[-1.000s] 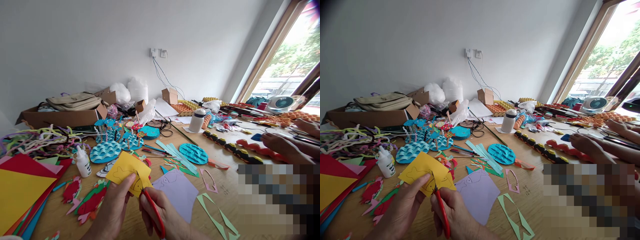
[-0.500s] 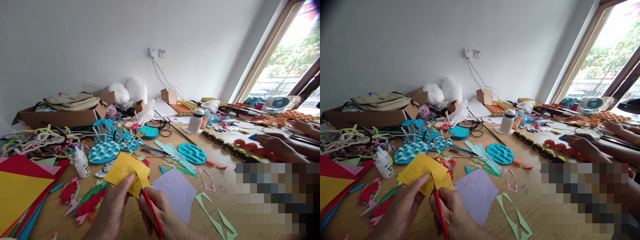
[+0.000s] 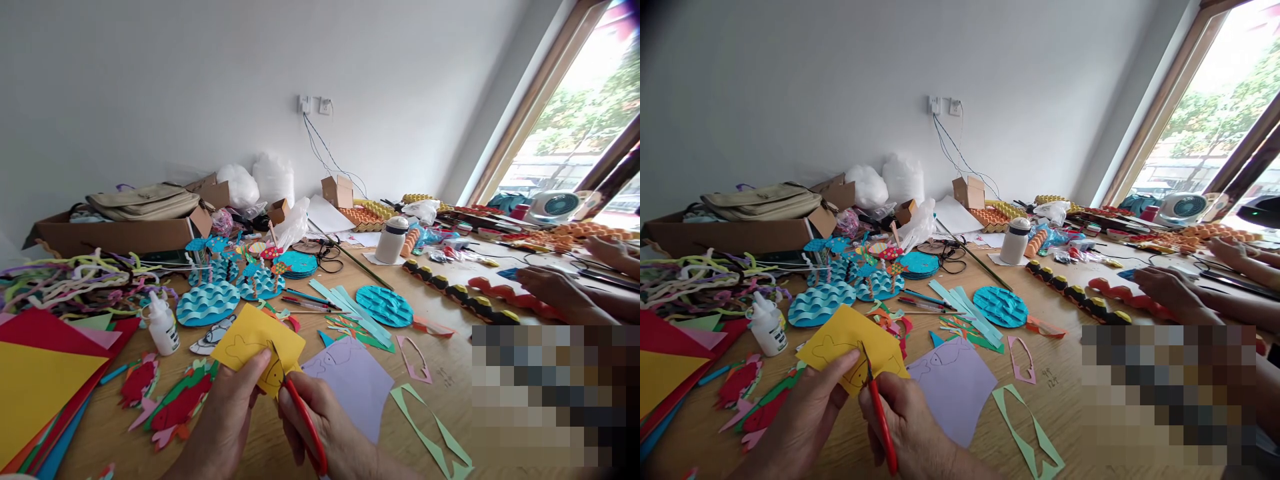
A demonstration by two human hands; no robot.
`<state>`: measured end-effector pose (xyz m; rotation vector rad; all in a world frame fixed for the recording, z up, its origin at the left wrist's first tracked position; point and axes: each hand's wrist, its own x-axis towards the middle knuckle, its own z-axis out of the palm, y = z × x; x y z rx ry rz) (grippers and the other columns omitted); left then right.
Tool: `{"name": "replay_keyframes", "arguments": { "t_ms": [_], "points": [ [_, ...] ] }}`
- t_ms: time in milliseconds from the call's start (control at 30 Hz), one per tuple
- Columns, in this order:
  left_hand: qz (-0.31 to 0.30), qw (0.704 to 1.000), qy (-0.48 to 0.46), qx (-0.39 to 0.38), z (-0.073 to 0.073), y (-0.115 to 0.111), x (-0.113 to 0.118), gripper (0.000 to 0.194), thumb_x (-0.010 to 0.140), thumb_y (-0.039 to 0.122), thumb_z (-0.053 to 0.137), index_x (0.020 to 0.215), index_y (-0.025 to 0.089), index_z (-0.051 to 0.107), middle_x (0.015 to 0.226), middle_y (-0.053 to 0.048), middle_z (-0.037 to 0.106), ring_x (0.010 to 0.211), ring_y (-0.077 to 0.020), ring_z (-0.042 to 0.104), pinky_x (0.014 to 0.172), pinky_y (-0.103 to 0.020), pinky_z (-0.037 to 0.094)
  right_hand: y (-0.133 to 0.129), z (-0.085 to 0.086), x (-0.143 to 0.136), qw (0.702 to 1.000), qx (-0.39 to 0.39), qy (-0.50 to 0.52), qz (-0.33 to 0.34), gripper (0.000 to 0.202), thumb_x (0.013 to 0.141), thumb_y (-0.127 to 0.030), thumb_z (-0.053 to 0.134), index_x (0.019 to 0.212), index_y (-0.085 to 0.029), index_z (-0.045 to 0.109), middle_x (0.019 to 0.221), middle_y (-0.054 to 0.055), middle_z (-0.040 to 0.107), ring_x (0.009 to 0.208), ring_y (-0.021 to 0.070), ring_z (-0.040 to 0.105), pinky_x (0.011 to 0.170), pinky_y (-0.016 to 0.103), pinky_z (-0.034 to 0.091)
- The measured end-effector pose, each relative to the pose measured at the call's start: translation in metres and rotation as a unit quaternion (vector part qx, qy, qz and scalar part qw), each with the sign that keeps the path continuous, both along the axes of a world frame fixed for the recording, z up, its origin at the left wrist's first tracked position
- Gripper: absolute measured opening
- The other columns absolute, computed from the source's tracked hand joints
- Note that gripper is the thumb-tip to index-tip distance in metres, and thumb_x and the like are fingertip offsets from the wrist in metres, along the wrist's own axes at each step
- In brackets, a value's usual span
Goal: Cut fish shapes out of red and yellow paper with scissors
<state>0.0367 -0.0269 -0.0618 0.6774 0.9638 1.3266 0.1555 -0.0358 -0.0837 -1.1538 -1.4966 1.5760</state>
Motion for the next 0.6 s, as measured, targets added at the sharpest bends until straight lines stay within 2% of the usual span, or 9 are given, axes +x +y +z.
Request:
{"name": "replay_keyframes", "arguments": {
  "t_ms": [167, 367, 600],
  "points": [
    [-0.002, 1.000, -0.016, 0.003, -0.0020, -0.0016, 0.0015, 0.032, 0.072, 0.023, 0.068, 0.104, 0.027, 0.066, 0.089, 0.002, 0.074, 0.089, -0.0215, 0.065, 0.067, -0.024, 0.052, -0.0007, -0.0017, 0.0007, 1.000, 0.008, 0.002, -0.003, 0.055, 0.074, -0.073, 0.041, 0.060, -0.020, 0.039, 0.038, -0.008, 0.038, 0.031, 0.0054, 0.035, 0.030, 0.015, 0.027],
    [0.009, 0.999, -0.031, -0.007, -0.0018, -0.0013, 0.0029, 0.039, 0.070, 0.024, 0.070, 0.108, 0.028, 0.065, 0.092, 0.002, 0.074, 0.088, -0.0214, 0.065, 0.067, -0.025, 0.052, 0.0001, -0.0039, 0.0012, 1.000, 0.010, 0.004, 0.001, 0.057, 0.072, -0.076, 0.039, 0.062, -0.020, 0.039, 0.038, -0.008, 0.037, 0.031, 0.0054, 0.035, 0.030, 0.015, 0.027],
    [-0.003, 0.999, -0.039, -0.004, -0.0050, -0.0020, 0.0016, 0.038, 0.074, 0.024, 0.068, 0.111, 0.030, 0.062, 0.087, 0.004, 0.074, 0.086, -0.0187, 0.065, 0.064, -0.022, 0.051, 0.0000, -0.0042, 0.0011, 1.000, 0.012, 0.009, -0.001, 0.061, 0.069, -0.080, 0.038, 0.062, -0.020, 0.039, 0.038, -0.008, 0.038, 0.031, 0.0048, 0.035, 0.030, 0.014, 0.026]
  ]
}}
